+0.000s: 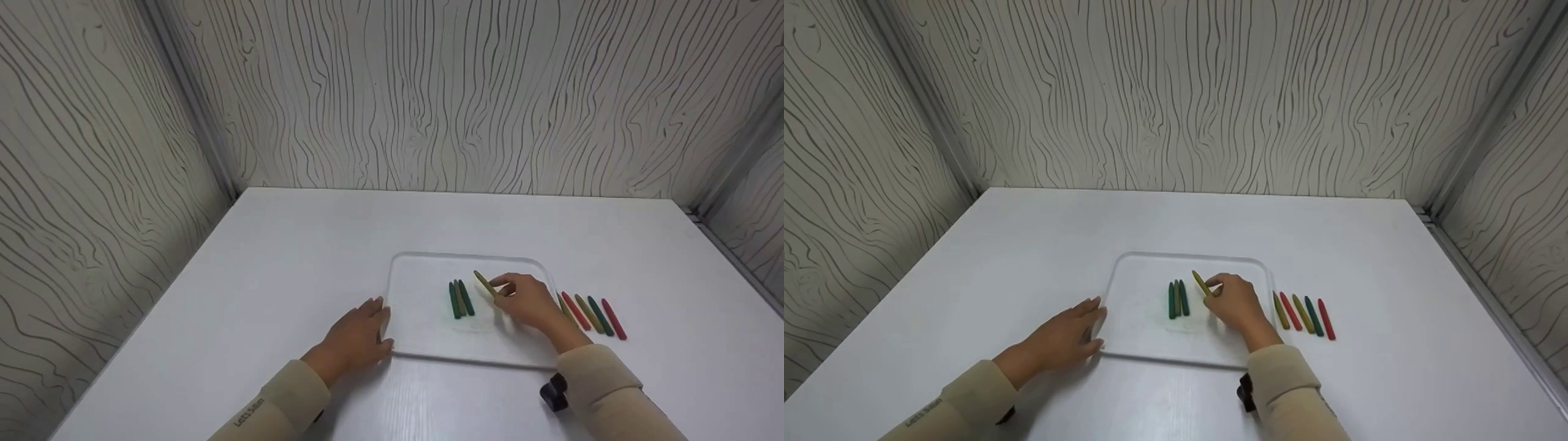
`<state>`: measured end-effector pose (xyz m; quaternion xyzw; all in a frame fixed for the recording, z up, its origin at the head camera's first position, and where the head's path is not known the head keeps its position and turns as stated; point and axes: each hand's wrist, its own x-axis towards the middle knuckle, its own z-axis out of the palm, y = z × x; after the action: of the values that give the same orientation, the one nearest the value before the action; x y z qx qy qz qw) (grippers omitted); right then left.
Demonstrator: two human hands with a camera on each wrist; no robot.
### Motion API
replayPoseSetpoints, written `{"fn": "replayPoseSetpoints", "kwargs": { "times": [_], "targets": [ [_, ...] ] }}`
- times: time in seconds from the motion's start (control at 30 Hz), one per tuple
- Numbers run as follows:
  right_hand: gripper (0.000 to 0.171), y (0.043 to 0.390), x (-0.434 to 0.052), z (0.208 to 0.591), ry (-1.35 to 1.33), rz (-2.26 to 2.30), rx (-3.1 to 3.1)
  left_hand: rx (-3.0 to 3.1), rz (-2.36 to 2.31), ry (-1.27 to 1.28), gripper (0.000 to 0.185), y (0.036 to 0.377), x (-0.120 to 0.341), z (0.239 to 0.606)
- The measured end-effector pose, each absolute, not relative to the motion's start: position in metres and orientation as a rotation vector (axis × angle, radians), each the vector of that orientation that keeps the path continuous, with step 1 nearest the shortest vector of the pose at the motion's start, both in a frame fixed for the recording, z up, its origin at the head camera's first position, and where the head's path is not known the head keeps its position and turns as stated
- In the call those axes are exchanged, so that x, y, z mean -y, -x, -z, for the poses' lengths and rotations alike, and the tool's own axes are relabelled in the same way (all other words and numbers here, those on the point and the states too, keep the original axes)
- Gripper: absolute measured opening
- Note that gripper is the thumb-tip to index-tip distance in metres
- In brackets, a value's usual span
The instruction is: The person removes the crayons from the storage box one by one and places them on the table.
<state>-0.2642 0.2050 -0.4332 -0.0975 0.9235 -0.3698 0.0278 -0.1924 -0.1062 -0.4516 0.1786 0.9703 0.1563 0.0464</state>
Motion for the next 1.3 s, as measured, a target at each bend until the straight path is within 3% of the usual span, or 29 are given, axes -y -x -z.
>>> {"fn": "replayPoseSetpoints", "kwargs": {
  "times": [1.3],
  "targets": [
    [0.045, 0.247, -0.312, 0.417, 0.055, 1.052, -2.911, -2.971, -0.452, -0.612, 0.059, 0.194, 0.108, 0.453]
  ]
}}
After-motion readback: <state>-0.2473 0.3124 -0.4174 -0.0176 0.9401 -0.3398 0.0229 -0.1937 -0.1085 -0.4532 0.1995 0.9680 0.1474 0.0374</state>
